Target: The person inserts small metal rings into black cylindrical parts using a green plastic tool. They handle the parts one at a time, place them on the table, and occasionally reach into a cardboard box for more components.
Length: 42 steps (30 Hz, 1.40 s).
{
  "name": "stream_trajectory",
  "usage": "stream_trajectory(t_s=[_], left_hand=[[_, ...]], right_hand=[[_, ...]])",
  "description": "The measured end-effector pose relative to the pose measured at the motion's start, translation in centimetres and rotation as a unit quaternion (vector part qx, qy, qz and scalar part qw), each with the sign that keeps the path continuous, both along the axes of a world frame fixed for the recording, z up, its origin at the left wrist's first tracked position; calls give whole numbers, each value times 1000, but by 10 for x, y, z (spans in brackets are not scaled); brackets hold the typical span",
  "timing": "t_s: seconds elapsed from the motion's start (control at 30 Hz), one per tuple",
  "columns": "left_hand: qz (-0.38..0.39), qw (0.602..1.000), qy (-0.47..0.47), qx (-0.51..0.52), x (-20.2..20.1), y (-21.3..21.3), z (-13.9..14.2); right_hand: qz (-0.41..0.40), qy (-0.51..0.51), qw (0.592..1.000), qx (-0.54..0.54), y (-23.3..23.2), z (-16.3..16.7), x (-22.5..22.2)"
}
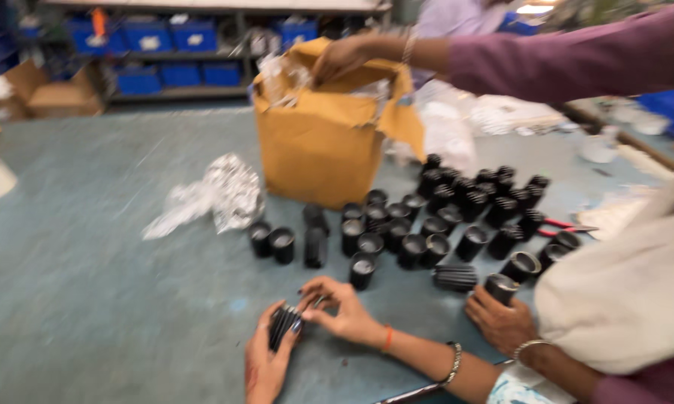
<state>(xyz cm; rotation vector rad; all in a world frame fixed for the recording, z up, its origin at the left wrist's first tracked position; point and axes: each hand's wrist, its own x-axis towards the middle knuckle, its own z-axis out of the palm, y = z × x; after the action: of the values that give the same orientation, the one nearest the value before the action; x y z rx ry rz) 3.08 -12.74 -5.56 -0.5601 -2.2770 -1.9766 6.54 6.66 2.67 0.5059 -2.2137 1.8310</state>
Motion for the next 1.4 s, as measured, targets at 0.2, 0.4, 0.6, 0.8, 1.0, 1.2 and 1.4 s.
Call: stream_trajectory(t_s=[0.2,0.4,0.6,0.8,1.0,1.2,1.4], left_hand=[[-4,988,-121,92,-10,-4,-17],[35,994,-98,36,-3,-7,7],[49,997,-65,7,-3,8,40],[30,997,-67,23,-5,12,51],[14,997,-73,24,-8,7,53],[-3,993,-99,59,-11,7,52],[-5,996,-84,44,-13,6,51]], right_hand=[[-32,88,992,80,-22,13,5],[-109,73,987,96,-32,13,-8],[-130,82,983,100,-11,-2,-31],[-46,-53,997,-45,1,-22,-46],[-6,-88,993,-84,6,-30,-53],[16,-76,996,-48,14,-25,-53],[37,-47,998,-11,13,-18,-53]])
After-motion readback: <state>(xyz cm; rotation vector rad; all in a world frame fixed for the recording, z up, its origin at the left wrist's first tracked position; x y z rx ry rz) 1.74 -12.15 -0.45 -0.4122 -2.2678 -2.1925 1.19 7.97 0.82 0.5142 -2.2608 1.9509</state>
